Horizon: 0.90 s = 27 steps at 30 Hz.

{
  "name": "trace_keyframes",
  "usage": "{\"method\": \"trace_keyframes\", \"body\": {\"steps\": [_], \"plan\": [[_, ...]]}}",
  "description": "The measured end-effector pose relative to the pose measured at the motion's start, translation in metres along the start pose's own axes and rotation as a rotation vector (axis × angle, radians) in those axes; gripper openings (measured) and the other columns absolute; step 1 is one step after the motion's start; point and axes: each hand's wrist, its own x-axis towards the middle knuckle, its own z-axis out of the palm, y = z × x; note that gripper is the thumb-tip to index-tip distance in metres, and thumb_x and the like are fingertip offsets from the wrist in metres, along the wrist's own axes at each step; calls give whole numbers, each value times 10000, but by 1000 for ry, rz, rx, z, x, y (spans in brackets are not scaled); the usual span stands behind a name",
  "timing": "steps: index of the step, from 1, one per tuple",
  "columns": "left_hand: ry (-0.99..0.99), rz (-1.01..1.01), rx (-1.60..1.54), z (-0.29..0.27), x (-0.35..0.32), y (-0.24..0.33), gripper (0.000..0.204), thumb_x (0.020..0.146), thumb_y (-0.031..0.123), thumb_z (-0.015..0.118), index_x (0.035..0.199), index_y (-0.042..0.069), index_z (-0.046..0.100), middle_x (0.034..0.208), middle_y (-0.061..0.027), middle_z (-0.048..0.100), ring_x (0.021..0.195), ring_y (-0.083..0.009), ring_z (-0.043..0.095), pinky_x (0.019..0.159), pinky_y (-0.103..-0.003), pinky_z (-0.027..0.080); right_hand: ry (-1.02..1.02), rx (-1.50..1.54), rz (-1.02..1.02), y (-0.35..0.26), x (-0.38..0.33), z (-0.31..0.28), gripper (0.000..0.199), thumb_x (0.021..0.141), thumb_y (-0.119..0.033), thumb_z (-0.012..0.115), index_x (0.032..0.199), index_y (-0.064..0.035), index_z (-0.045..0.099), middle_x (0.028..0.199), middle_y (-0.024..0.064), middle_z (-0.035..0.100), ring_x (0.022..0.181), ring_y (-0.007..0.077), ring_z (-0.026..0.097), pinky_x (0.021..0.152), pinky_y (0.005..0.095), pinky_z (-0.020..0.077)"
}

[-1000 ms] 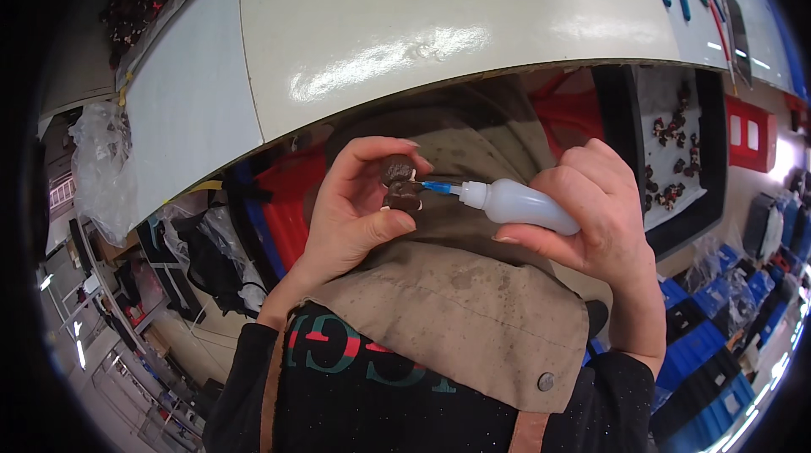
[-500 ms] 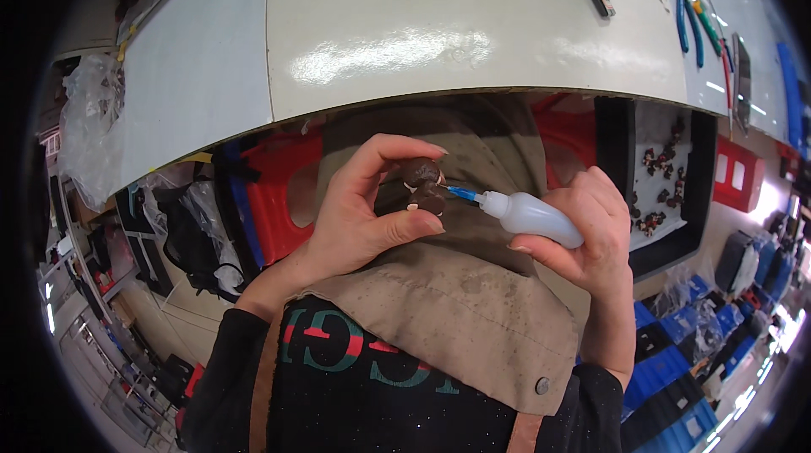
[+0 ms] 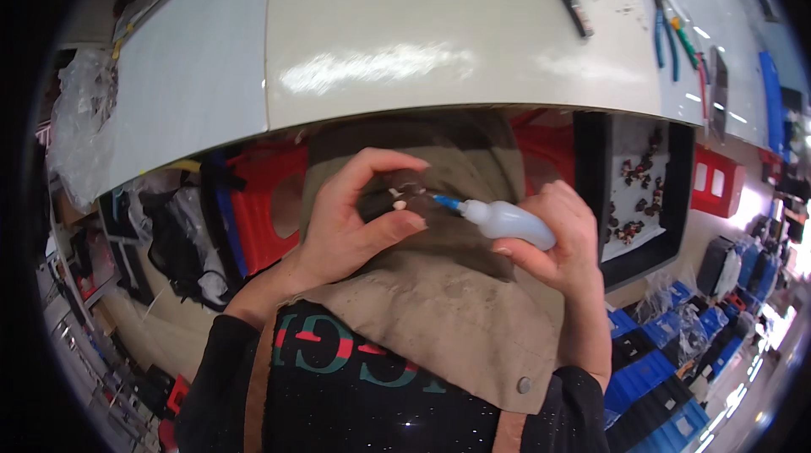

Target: Assembling small plastic figurines by applying glue and attaching components at a factory workbench.

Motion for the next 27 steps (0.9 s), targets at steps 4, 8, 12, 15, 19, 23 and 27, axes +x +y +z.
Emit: {"method": "trace_keyframes", "body": {"steps": [4,8,12,15,19,23,27], "plan": [[75,9,-28,3,-3,-1,421,807,193,710,1145,32,519,928,-10,566,863,-79,526,787,-219,426,102,306,133,13,-8,-5,432,719,-422,748,793,-22,603,696,67,543,601,193,489,560,295,385],[111,-27,-10,8,-1,-1,416,784,178,724,1122,31,530,945,-22,569,872,-90,530,797,-229,427,441,256,243,29,7,-30,347,825,-292,647,984,9,575,883,35,551,793,117,505,676,262,415],[80,76,274,11,1,5,444,715,110,762,1092,44,538,933,-40,581,868,-111,546,793,-249,437,664,141,209,45,61,-70,349,893,-234,590,1146,1,537,999,73,599,904,139,552,815,264,428],[109,120,360,11,-1,0,440,710,275,768,1035,63,559,904,-49,611,870,-196,576,810,-314,427,570,-20,218,75,107,-83,401,869,-301,632,1114,6,549,978,80,614,890,138,557,817,249,427],[78,175,463,10,2,3,467,689,297,795,1028,70,568,913,-39,607,855,-204,565,787,-314,416,548,-89,186,111,129,-89,440,853,-335,653,1102,14,552,940,75,623,853,130,559,799,229,427],[68,148,437,8,-1,-2,468,687,298,795,1027,70,569,908,-40,607,852,-204,564,776,-316,417,515,-118,254,105,129,-83,475,848,-348,659,1127,19,543,1012,94,617,925,150,563,814,248,433],[39,70,385,6,0,1,453,708,274,785,1041,63,562,918,-42,603,871,-182,563,808,-295,421,711,-385,-8,79,108,-75,462,870,-303,631,1181,19,516,1156,149,572,1061,201,539,871,299,426]]}}
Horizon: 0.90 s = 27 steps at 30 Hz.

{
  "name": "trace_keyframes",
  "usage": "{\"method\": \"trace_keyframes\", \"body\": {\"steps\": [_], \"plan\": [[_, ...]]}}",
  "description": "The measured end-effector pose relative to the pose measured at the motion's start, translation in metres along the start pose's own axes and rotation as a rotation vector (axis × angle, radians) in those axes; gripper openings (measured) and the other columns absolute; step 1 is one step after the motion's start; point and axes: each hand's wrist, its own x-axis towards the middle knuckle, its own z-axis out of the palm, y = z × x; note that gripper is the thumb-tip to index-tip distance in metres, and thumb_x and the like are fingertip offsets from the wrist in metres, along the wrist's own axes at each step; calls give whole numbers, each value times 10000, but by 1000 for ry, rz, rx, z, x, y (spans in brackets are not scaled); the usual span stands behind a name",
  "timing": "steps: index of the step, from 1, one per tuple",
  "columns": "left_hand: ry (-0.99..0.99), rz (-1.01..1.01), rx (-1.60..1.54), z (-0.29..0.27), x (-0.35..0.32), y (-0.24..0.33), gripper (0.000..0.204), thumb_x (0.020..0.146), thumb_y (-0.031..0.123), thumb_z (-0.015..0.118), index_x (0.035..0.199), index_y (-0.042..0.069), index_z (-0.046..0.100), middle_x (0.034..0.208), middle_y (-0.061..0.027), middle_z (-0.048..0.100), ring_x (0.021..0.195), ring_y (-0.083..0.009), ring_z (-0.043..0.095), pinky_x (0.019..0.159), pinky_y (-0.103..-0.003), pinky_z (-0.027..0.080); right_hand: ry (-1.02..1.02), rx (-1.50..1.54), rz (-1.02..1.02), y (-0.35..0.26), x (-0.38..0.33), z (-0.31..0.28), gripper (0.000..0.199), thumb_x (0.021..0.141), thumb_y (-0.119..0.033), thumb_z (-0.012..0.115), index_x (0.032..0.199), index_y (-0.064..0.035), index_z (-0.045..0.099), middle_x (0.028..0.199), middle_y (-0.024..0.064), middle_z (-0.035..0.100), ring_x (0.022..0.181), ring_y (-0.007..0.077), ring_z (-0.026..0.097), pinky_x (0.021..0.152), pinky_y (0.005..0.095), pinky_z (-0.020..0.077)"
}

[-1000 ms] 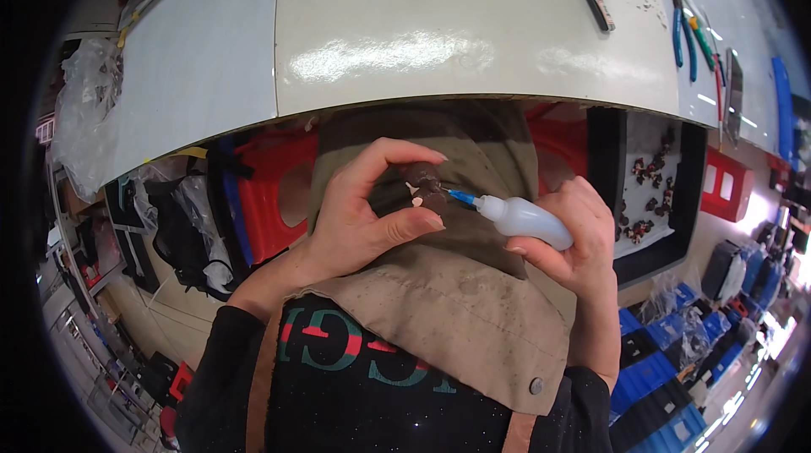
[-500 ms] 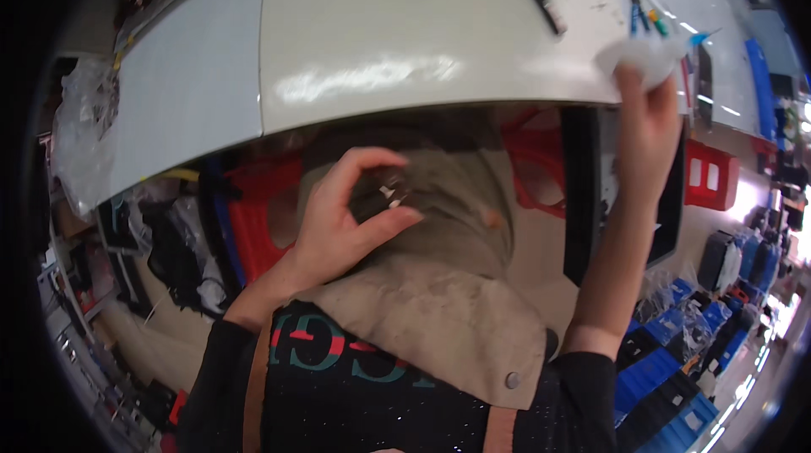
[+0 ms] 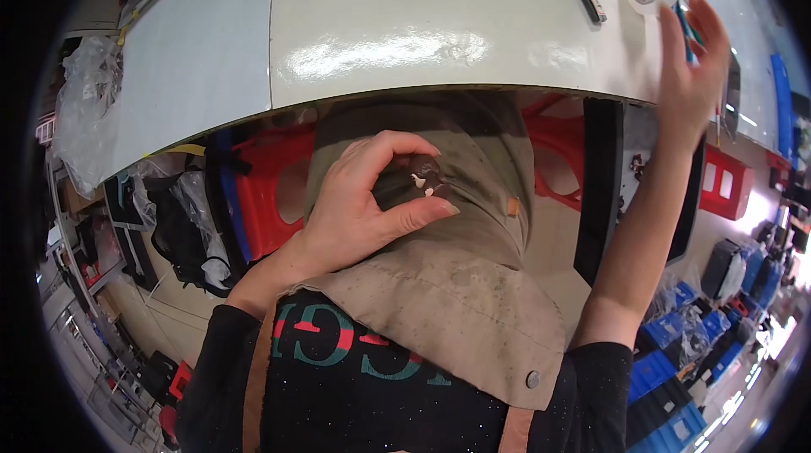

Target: Assembling small plastic figurines by applying glue and attaching components at a factory workbench.

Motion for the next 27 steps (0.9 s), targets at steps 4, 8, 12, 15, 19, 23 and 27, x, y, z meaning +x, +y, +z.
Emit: {"method": "trace_keyframes", "body": {"steps": [4,8,12,15,19,23,27], "plan": [[-123,-249,-532,4,5,-1,445,780,217,730,1133,56,513,1016,-45,587,942,-135,550,858,-264,422,-58,383,-28,-38,-47,-27,465,820,-189,672,1203,7,496,1200,146,561,1099,220,536,910,320,397],[-278,-357,-787,5,12,5,462,829,207,669,1211,51,462,1100,-61,564,1011,-121,532,879,-260,419,-539,500,-126,-87,-86,-20,704,619,-317,818,1195,-43,520,1153,90,563,1064,252,525,900,357,418],[-252,-310,-827,5,11,14,419,892,159,600,1247,12,434,1125,-60,541,1043,-132,508,926,-276,397,-579,541,-244,-106,-100,7,591,610,-169,780,1145,-56,555,1147,104,564,1022,292,542,848,374,432],[-222,-263,-812,8,6,10,444,910,194,574,1279,6,415,1160,-61,524,1058,-136,499,935,-273,386,-507,548,-249,-109,-103,13,533,596,-114,753,1101,-67,589,1101,83,586,970,267,565,812,363,437],[-232,-244,-816,10,3,3,520,950,326,493,1322,-19,380,1193,-61,498,1106,-139,465,948,-271,363,-454,547,-267,-111,-107,15,490,599,-115,738,1070,-75,609,1043,66,603,914,242,577,790,353,441],[-211,-360,-762,12,3,11,718,884,540,494,1289,-47,414,1242,-107,502,1164,-188,460,1007,-336,325,-440,526,-269,-112,-110,14,477,616,-151,742,1067,-73,609,1033,58,603,899,230,578,782,351,443],[-205,-388,-779,14,5,14,654,911,524,439,1275,-20,435,1230,-102,511,1149,-200,474,1012,-360,330,-386,489,-329,-110,-110,16,428,630,-214,753,1014,-76,622,1002,34,600,875,202,581,769,339,438]]}}
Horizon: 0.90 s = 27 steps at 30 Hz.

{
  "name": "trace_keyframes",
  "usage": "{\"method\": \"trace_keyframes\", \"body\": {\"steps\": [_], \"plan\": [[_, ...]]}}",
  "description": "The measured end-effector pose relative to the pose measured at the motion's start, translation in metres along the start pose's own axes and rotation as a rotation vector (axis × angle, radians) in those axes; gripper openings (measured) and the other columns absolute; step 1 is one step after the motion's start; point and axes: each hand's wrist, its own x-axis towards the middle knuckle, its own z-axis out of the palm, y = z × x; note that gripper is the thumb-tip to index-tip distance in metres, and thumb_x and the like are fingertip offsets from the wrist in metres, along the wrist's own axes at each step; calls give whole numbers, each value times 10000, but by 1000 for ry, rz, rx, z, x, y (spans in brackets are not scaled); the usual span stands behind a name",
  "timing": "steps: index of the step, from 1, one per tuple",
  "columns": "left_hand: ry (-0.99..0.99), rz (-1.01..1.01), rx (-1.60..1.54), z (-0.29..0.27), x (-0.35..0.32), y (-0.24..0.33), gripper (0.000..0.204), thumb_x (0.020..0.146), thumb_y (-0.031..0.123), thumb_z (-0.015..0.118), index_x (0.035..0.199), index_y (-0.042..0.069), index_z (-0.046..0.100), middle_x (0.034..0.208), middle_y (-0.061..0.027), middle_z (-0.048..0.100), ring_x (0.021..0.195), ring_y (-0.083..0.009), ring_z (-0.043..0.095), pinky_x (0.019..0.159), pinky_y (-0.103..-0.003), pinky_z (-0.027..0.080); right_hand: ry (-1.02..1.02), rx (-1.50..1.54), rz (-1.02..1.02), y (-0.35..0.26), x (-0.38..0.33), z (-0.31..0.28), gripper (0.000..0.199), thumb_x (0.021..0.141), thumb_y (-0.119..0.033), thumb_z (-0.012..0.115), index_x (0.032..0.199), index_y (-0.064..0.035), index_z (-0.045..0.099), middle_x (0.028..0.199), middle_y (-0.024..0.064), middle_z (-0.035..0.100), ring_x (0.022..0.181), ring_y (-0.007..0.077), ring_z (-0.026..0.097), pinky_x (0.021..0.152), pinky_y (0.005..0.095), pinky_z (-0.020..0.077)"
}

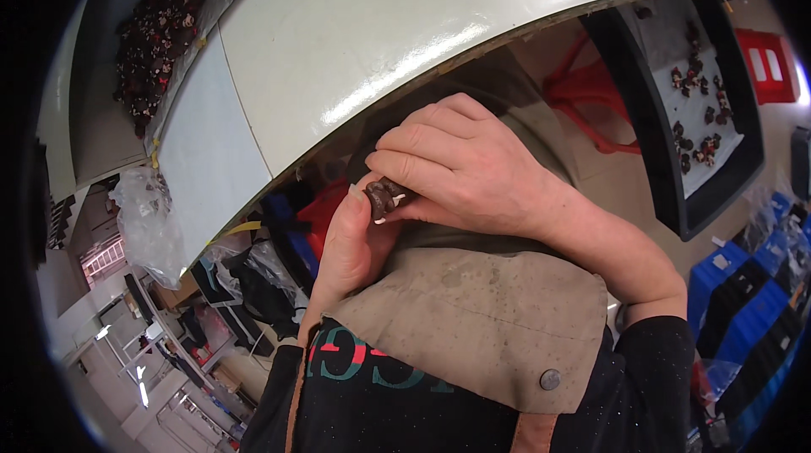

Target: Assembling small plastic figurines by applying glue and attaching components at a factory workbench.

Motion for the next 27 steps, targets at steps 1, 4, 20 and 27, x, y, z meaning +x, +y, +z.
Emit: {"method": "trace_keyframes", "body": {"steps": [1,4,20,27], "plan": [[0,-24,-55,1,0,0,627,917,513,431,1267,-8,442,1220,-98,514,1143,-201,478,1013,-367,333,1,-27,-33,1,0,0,415,631,-232,758,992,-78,626,990,26,599,869,192,581,767,335,436],[44,-54,-144,2,2,-1,588,925,503,414,1251,15,448,1204,-96,519,1133,-211,485,1011,-395,342,15,-32,-84,4,5,0,404,622,-254,762,962,-79,628,964,16,595,857,178,578,764,326,432],[65,14,3,-9,31,84,496,940,412,419,1273,44,427,1225,-85,502,1126,-189,499,961,-423,409,239,-76,-235,27,74,5,379,645,-264,713,947,-62,606,920,16,598,833,177,580,782,327,439],[143,-35,19,-7,44,98,466,946,412,411,1248,58,447,1199,-83,521,1090,-187,532,926,-432,458,238,-68,-160,34,80,8,382,655,-293,711,933,-58,597,902,25,594,840,191,571,797,331,431]]}}
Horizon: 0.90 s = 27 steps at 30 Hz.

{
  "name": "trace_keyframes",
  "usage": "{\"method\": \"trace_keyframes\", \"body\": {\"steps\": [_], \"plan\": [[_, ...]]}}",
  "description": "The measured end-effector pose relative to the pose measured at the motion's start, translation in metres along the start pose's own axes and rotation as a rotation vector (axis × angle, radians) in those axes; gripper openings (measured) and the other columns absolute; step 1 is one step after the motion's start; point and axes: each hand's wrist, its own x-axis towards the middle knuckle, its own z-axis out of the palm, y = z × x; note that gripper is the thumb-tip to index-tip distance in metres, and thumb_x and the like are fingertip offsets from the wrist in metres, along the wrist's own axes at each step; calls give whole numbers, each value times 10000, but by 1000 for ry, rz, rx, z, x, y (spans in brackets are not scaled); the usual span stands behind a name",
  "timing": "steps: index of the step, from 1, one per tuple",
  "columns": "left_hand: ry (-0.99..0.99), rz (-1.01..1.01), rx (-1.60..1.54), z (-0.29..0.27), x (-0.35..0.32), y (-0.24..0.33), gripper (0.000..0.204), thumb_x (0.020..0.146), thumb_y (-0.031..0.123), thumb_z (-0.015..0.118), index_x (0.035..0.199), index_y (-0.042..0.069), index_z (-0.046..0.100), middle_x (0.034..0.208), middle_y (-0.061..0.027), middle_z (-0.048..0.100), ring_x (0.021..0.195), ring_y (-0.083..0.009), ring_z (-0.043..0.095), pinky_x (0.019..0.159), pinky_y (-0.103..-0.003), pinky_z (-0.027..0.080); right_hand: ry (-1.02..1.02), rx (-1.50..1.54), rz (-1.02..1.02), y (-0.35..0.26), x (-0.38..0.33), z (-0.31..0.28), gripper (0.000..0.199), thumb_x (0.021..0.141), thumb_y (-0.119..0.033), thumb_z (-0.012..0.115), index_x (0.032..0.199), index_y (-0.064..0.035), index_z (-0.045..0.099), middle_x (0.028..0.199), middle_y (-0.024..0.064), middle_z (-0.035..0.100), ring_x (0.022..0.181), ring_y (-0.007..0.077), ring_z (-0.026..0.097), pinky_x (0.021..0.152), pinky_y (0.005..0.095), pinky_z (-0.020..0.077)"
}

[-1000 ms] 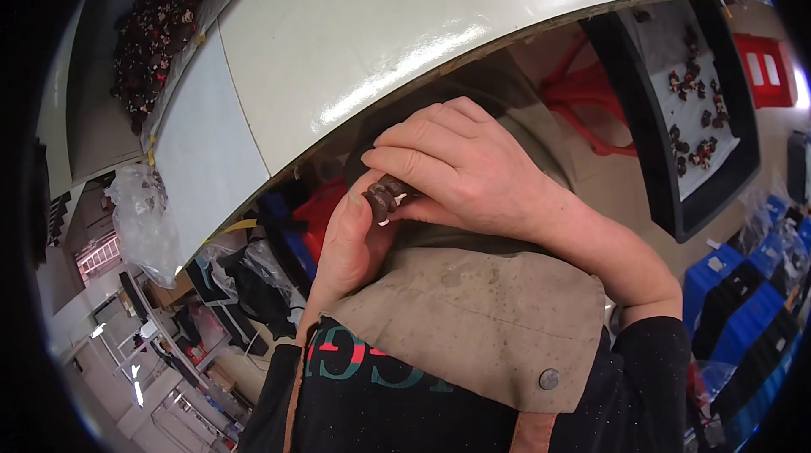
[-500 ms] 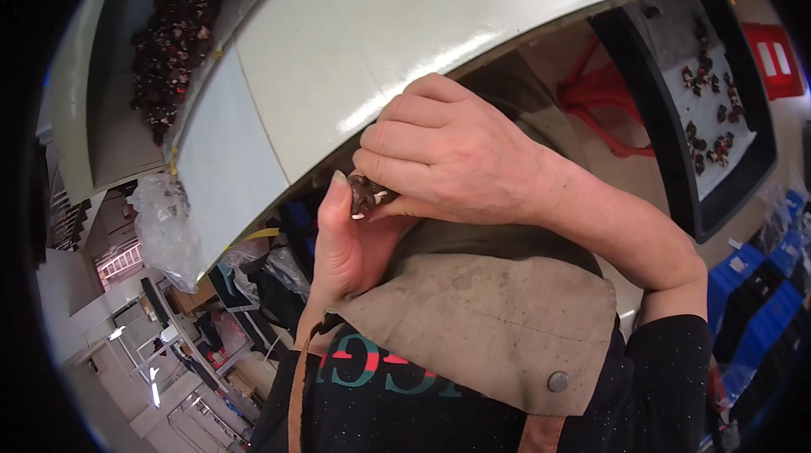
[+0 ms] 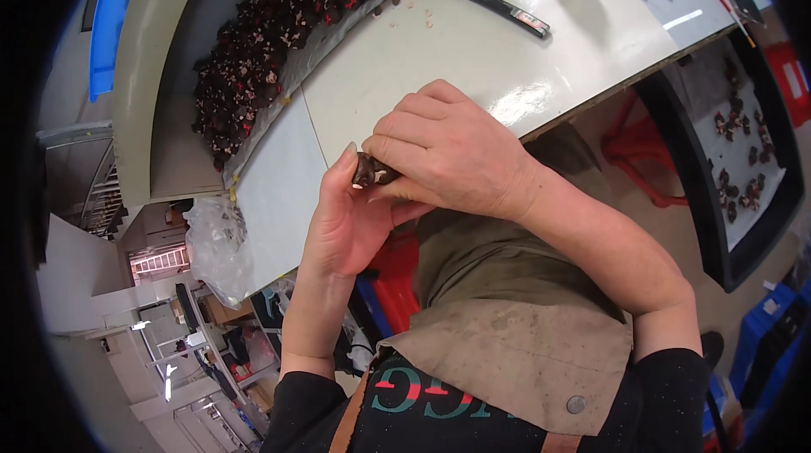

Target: Assembling small plastic figurines by applying glue and attaching components at a factory workbench.

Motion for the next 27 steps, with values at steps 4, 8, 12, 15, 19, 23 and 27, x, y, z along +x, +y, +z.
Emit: {"method": "trace_keyframes", "body": {"steps": [4,8,12,15,19,23,27], "plan": [[-21,-5,-7,-2,2,2,449,949,408,411,1227,61,470,1161,-79,545,1066,-184,549,921,-426,466,2,-2,10,1,1,0,397,648,-302,719,928,-50,595,904,33,595,827,195,568,794,331,434],[-29,-17,1,-2,4,4,438,950,406,410,1222,69,479,1153,-74,551,1063,-180,551,919,-421,468,12,-18,19,2,0,0,401,638,-302,727,923,-52,596,903,32,597,823,193,567,789,331,438],[-28,-29,12,-1,4,4,440,944,414,420,1217,75,483,1146,-70,554,1061,-177,551,919,-420,468,9,-16,20,1,0,-1,410,626,-302,737,921,-55,597,899,26,597,818,191,566,786,329,439],[-30,-31,23,0,4,4,441,937,421,433,1205,76,490,1138,-68,557,1056,-174,553,916,-420,468,10,-17,25,1,-2,-1,416,618,-303,743,919,-57,597,898,21,596,815,189,566,784,326,438],[-15,-30,6,-2,4,2,436,932,422,443,1190,76,499,1132,-68,559,1049,-173,553,913,-420,468,4,-15,24,1,-2,-2,416,619,-306,744,918,-58,595,894,25,595,815,192,564,781,326,438],[-21,-33,-3,-2,5,2,432,933,419,443,1188,75,501,1128,-66,560,1048,-173,551,912,-422,467,-6,-17,22,1,-2,-1,418,622,-308,743,920,-56,593,890,29,593,807,198,562,779,325,437],[-22,-25,-13,-4,5,1,430,935,419,441,1186,75,504,1128,-67,561,1049,-173,553,906,-419,471,-14,-27,14,1,-2,0,416,623,-310,742,913,-51,593,892,33,593,799,202,560,772,326,437]]}}
